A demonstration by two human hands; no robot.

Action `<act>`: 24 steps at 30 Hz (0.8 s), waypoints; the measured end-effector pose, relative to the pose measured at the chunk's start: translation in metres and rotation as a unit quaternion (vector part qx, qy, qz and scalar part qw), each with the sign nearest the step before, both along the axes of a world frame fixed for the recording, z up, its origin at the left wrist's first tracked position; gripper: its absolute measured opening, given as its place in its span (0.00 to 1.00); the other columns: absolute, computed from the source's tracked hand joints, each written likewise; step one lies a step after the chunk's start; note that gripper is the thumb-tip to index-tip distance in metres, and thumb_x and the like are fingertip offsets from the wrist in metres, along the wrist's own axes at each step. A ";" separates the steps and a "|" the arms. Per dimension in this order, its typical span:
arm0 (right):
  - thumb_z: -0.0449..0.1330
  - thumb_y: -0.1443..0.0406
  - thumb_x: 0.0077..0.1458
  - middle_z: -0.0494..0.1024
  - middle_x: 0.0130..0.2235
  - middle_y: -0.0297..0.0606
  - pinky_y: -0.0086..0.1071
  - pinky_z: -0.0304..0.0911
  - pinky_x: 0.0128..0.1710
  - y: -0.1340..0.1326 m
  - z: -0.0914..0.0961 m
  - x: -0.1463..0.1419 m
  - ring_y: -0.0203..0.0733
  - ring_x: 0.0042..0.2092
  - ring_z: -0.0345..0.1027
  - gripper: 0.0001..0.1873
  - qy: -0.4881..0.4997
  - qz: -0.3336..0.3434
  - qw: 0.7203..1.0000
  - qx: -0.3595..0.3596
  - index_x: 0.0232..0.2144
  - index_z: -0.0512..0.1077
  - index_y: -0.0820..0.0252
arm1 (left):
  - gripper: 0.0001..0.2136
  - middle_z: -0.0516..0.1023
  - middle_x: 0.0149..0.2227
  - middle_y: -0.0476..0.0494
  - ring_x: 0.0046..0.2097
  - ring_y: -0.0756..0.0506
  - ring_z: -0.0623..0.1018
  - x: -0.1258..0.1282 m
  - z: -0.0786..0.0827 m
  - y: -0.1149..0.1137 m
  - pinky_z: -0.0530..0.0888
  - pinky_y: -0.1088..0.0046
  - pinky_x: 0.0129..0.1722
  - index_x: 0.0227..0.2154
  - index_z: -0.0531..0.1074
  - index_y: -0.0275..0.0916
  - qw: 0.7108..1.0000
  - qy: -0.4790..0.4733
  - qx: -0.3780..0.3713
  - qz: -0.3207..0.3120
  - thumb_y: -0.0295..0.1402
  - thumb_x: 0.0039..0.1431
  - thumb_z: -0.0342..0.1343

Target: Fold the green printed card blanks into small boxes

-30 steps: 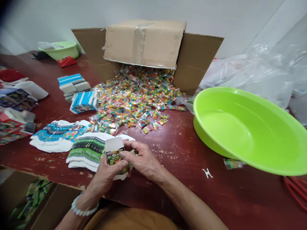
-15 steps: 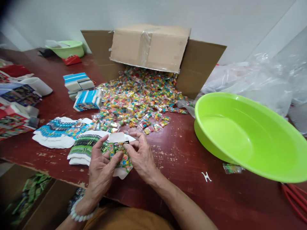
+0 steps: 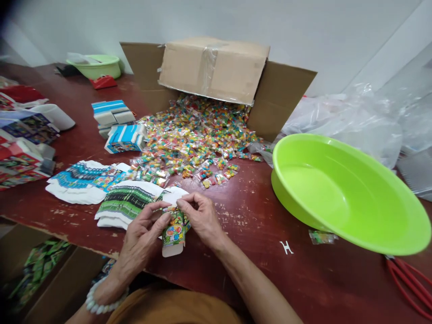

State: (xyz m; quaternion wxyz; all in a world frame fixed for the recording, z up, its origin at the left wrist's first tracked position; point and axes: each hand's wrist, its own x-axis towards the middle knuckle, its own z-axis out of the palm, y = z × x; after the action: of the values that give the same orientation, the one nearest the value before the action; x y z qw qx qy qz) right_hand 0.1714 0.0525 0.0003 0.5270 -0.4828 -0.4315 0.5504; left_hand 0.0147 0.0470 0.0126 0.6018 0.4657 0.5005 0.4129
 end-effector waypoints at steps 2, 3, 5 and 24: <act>0.68 0.56 0.47 0.74 0.28 0.32 0.29 0.62 0.33 0.005 0.003 0.004 0.35 0.30 0.65 0.14 0.019 0.029 0.999 -0.033 0.27 0.74 0.62 | 0.18 0.79 0.32 0.46 0.32 0.46 0.77 -0.004 -0.004 0.002 0.74 0.74 0.30 0.42 0.73 0.39 1.000 0.018 0.007 0.000 0.46 0.55 0.63; 0.70 0.57 0.45 0.74 0.28 0.32 0.28 0.62 0.32 0.007 0.005 0.006 0.34 0.30 0.65 0.15 0.031 0.038 0.998 -0.044 0.28 0.74 0.62 | 0.17 0.79 0.33 0.46 0.33 0.46 0.77 -0.005 -0.006 0.002 0.74 0.74 0.31 0.41 0.73 0.39 0.999 0.027 0.017 0.002 0.46 0.56 0.62; 0.71 0.59 0.43 0.75 0.29 0.31 0.28 0.62 0.32 0.010 0.006 0.008 0.34 0.30 0.66 0.17 0.047 0.053 0.997 -0.044 0.35 0.74 0.61 | 0.14 0.79 0.36 0.45 0.36 0.46 0.77 -0.007 -0.009 0.003 0.74 0.74 0.35 0.40 0.75 0.40 0.998 0.039 0.039 0.004 0.44 0.57 0.62; 0.64 0.61 0.53 0.80 0.32 0.35 0.29 0.67 0.23 0.011 0.017 0.009 0.34 0.24 0.69 0.06 -0.042 0.114 0.992 -0.019 0.30 0.75 0.59 | 0.30 0.79 0.24 0.44 0.16 0.49 0.73 0.011 -0.001 0.002 0.68 0.75 0.16 0.50 0.72 0.36 0.975 -0.122 -0.173 -0.064 0.58 0.60 0.49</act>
State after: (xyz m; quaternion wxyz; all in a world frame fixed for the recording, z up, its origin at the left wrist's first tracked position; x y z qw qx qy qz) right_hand 0.1806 0.0631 0.0169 0.4328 -0.4628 -0.4949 0.5946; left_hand 0.0261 0.0495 0.0118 0.7547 0.3316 0.4567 0.3344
